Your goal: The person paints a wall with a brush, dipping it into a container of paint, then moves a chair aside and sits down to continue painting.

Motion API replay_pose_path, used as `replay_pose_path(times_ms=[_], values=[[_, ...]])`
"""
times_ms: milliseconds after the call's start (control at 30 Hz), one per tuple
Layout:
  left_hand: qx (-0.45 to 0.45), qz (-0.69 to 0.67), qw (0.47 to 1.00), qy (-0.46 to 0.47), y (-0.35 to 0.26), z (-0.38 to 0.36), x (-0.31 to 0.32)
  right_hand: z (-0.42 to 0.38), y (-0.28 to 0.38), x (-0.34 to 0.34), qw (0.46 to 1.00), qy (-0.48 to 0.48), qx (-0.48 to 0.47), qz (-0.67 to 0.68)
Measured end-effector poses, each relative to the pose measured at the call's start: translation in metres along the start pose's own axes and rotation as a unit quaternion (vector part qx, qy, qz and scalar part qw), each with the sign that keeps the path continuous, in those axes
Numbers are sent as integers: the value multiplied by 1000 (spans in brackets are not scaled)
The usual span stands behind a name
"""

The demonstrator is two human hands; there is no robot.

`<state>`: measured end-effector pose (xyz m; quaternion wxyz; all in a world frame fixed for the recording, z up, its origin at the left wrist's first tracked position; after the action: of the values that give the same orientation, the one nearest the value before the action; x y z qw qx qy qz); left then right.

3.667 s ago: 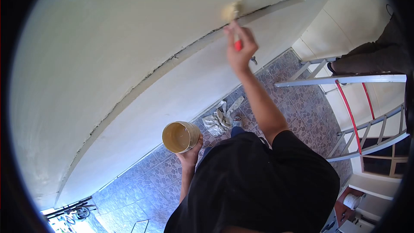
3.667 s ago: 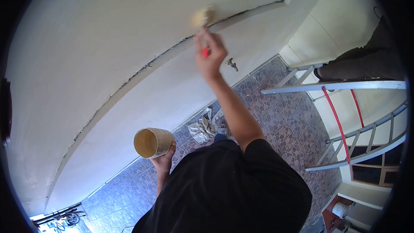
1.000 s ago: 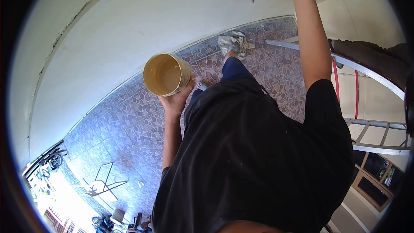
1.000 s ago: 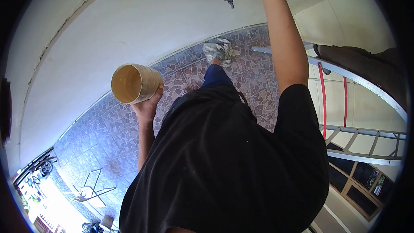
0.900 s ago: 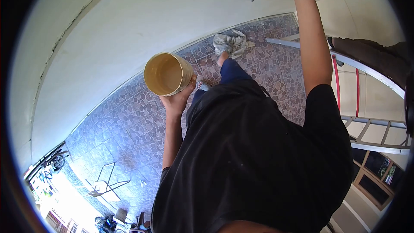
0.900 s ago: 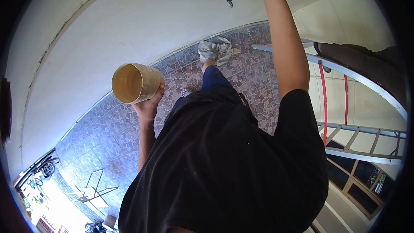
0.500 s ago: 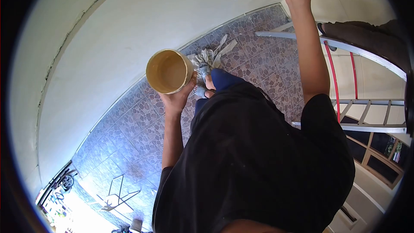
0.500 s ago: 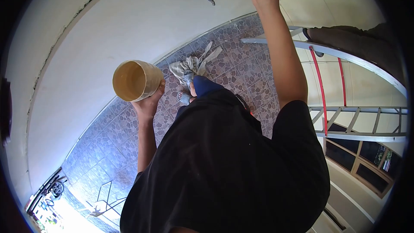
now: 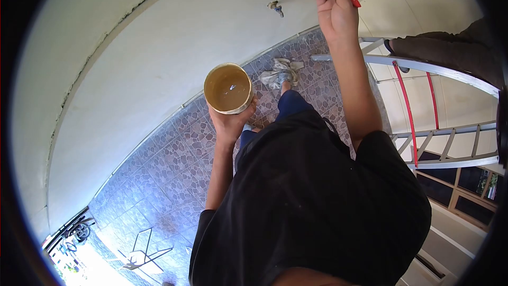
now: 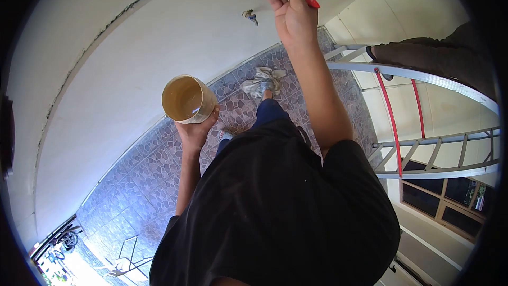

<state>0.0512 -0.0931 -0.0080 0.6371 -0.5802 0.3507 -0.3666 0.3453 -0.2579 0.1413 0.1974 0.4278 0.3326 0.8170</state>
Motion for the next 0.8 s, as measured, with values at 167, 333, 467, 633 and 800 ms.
replay_pose_path(times_ms=[167,333,467,633,800], values=[[20,-11,1000,4,-19,21,22,19,12,-39,998,-67,-4,-5],[8,10,1000,7,-9,53,60,68,31,-126,999,-28,-28,10],[-1,7,1000,-8,8,84,100,110,62,-170,1000,4,-17,9],[-2,16,999,-40,9,120,151,140,83,-206,1000,15,4,-6],[13,69,995,-72,5,142,178,151,79,-219,1000,10,17,-1]])
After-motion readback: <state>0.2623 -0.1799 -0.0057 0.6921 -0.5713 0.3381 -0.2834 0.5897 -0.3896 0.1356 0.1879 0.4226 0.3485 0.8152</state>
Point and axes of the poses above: each hand's wrist, its own z-axis towards the middle knuckle, its own x-axis out of the palm, y = z × x, the point moved 8 cm from there along z, towards the middle knuckle, and after that the axes turned 7 degrees about y, right-handed, at the moved point
